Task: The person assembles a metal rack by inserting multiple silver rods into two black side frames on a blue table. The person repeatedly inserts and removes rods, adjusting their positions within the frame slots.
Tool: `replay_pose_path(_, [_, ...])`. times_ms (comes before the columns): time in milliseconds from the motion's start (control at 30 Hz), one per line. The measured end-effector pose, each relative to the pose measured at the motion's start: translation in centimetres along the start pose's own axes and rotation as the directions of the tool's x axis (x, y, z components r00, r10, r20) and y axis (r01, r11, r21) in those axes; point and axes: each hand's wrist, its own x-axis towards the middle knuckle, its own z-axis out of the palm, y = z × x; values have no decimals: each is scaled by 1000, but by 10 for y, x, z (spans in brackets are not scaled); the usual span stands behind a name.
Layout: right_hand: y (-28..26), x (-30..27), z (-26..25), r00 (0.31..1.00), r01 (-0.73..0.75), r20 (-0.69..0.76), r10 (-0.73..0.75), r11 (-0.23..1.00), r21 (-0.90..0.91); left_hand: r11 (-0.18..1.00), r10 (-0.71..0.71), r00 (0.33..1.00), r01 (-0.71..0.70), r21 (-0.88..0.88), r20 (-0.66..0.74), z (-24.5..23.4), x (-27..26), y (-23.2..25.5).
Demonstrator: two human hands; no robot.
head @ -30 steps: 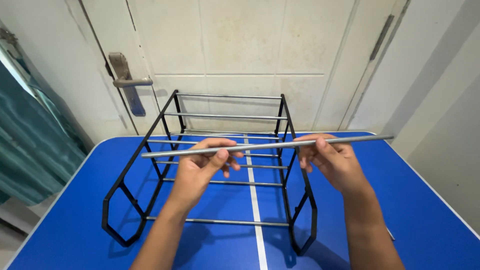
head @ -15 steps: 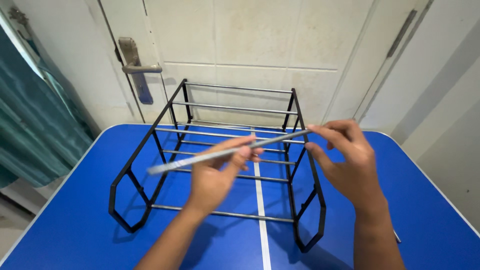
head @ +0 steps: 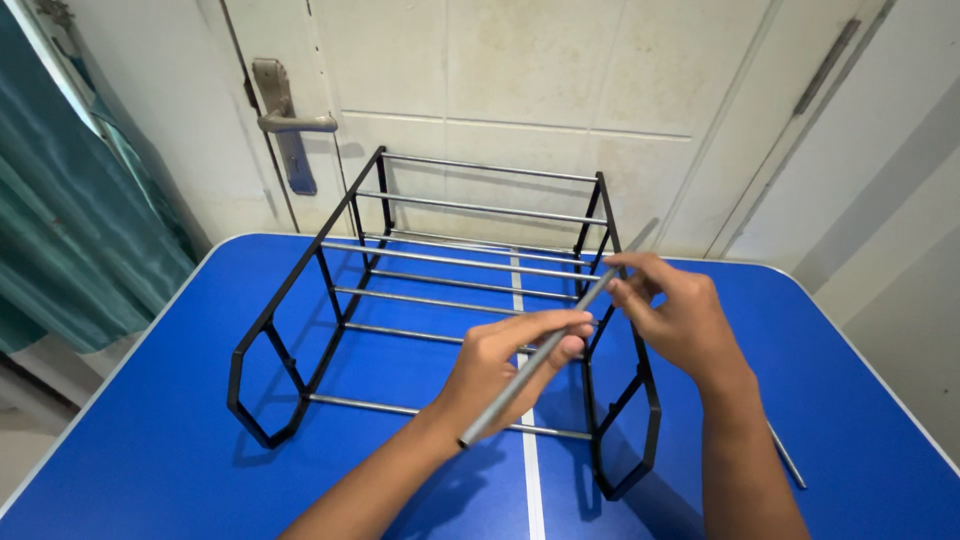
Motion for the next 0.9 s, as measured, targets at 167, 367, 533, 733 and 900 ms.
replay_pose_path(167, [-6, -4, 2, 997, 19, -83, 4, 960, 279, 930, -126, 992, 120, -348, 6, -7, 3, -19])
replay_pose_path(367, [-27, -13, -3, 921, 373, -164, -352, 921, 116, 761, -370, 925, 248, -599, -87, -31, 15, -56])
replay_pose_path(533, [-40, -16, 1, 868, 472, -185, -461, 881, 23, 715, -435, 895, 274, -643, -103, -41, 16, -69])
replay_pose_path(733, [-31, -11, 4, 970, 211, -129, -205, 977, 31, 847, -280, 948, 169, -504, -151, -30, 11, -52])
replay_pose_path(900, [-23, -5, 1, 917, 280, -240, -319, 943, -182, 881, -223, 975, 208, -425, 16, -19, 3, -27])
